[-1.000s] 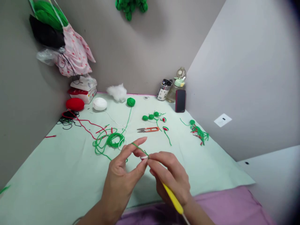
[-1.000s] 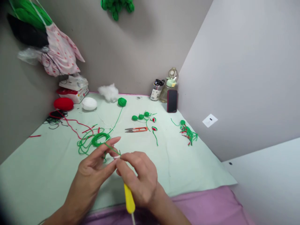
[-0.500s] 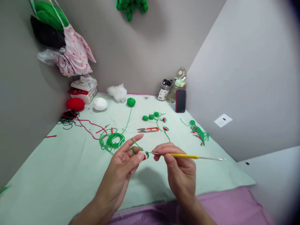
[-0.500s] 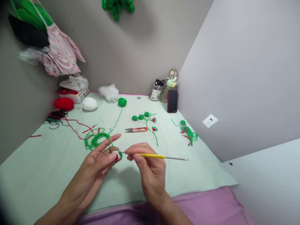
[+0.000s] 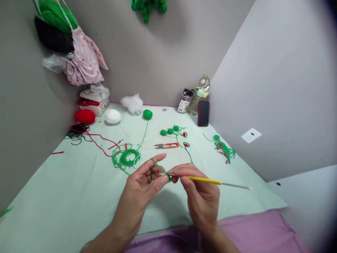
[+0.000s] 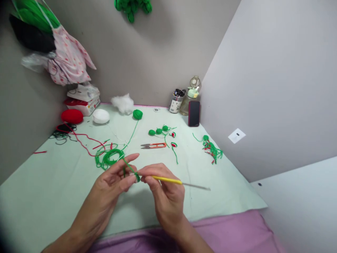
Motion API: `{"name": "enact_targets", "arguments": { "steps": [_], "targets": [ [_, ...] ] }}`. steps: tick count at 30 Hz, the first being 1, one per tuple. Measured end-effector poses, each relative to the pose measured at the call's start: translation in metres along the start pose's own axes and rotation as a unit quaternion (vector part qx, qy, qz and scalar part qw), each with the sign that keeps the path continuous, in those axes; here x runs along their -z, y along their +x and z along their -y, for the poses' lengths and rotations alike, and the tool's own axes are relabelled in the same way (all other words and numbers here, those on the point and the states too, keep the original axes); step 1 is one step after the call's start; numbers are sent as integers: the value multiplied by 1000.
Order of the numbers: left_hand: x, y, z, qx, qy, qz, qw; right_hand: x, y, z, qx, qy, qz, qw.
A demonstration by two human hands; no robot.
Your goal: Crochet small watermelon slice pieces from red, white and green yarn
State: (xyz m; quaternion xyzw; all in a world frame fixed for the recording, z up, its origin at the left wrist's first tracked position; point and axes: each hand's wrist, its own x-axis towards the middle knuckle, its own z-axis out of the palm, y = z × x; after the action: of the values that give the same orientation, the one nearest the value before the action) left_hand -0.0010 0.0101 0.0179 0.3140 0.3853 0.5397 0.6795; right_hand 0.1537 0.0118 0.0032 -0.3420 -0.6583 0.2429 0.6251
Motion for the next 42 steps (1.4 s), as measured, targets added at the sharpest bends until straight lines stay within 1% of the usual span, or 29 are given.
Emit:
{"name": "enact_targets", "arguments": {
  "steps": [2, 3, 4, 5, 6, 7, 9, 11, 14, 16, 20, 22, 24, 27, 30, 32, 33, 34, 35, 36, 37, 39, 40, 42],
  "targets": [
    [0, 2, 2, 12, -30, -2, 999, 1, -4, 0, 73, -111, 25, 991],
    [0, 4, 3, 33, -53, 10, 998, 2, -5, 0, 109, -157, 36, 981],
    [1, 6, 3, 61, -78, 26, 995, 3, -5, 0, 132, -181, 40, 974],
    [2, 8, 3, 88, -100, 41, 990, 4, -4, 1, 135, -181, 33, 974],
    [3, 10, 3, 108, -118, 52, 986, 5, -3, 1, 117, -156, 19, 981],
    [4, 12, 2, 115, -129, 52, 984, 5, 0, 1, 83, -111, -4, 990],
    [6, 12, 1, 96, -121, 33, 987, 6, 5, 1, 1, -1, -35, 999],
    [6, 10, 0, 62, -80, 18, 995, 4, 9, 0, -53, 77, -22, 995],
    [4, 5, -1, 26, -8, 19, 999, 2, 11, -3, -74, 97, 4, 992],
    [3, 3, -1, 18, 18, 23, 999, 3, 10, -4, -92, 108, -5, 990],
    [6, 3, -3, 17, 27, 28, 999, 6, 11, -7, -164, 182, -17, 969],
    [7, 4, -3, 23, 26, 27, 999, 7, 11, -7, -181, 202, -16, 963],
    [9, 4, -3, 27, 28, 25, 999, 9, 10, -5, -178, 192, -12, 965],
    [8, 3, -2, 12, 41, 15, 999, 11, 6, -1, -130, 105, 3, 986],
    [6, 1, 0, -35, 79, -20, 996, 11, 2, 4, -22, -15, 37, 999],
    [4, 1, 1, -67, 104, -49, 991, 11, -1, 5, 68, -104, 68, 990],
    [4, 1, 2, -71, 99, -53, 991, 10, -2, 4, 111, -153, 81, 979],
    [4, 1, 2, -61, 77, -47, 994, 9, -4, 3, 145, -201, 93, 964],
    [4, 2, 2, -36, 40, -31, 998, 8, -5, 2, 166, -237, 95, 953],
    [4, 3, 1, -1, -6, -9, 1000, 8, -5, 0, 175, -250, 88, 948],
    [4, 5, 0, 38, -50, 10, 998, 8, -5, -1, 168, -236, 73, 954],
    [5, 8, -3, 95, -108, 29, 989, 7, -3, -1, 110, -147, 30, 983],
    [6, 9, -4, 104, -118, 29, 987, 7, -1, -1, 68, -87, 6, 994],
    [6, 9, -6, 88, -111, 26, 990, 6, 5, 0, -6, 13, -19, 1000]
  ]
}}
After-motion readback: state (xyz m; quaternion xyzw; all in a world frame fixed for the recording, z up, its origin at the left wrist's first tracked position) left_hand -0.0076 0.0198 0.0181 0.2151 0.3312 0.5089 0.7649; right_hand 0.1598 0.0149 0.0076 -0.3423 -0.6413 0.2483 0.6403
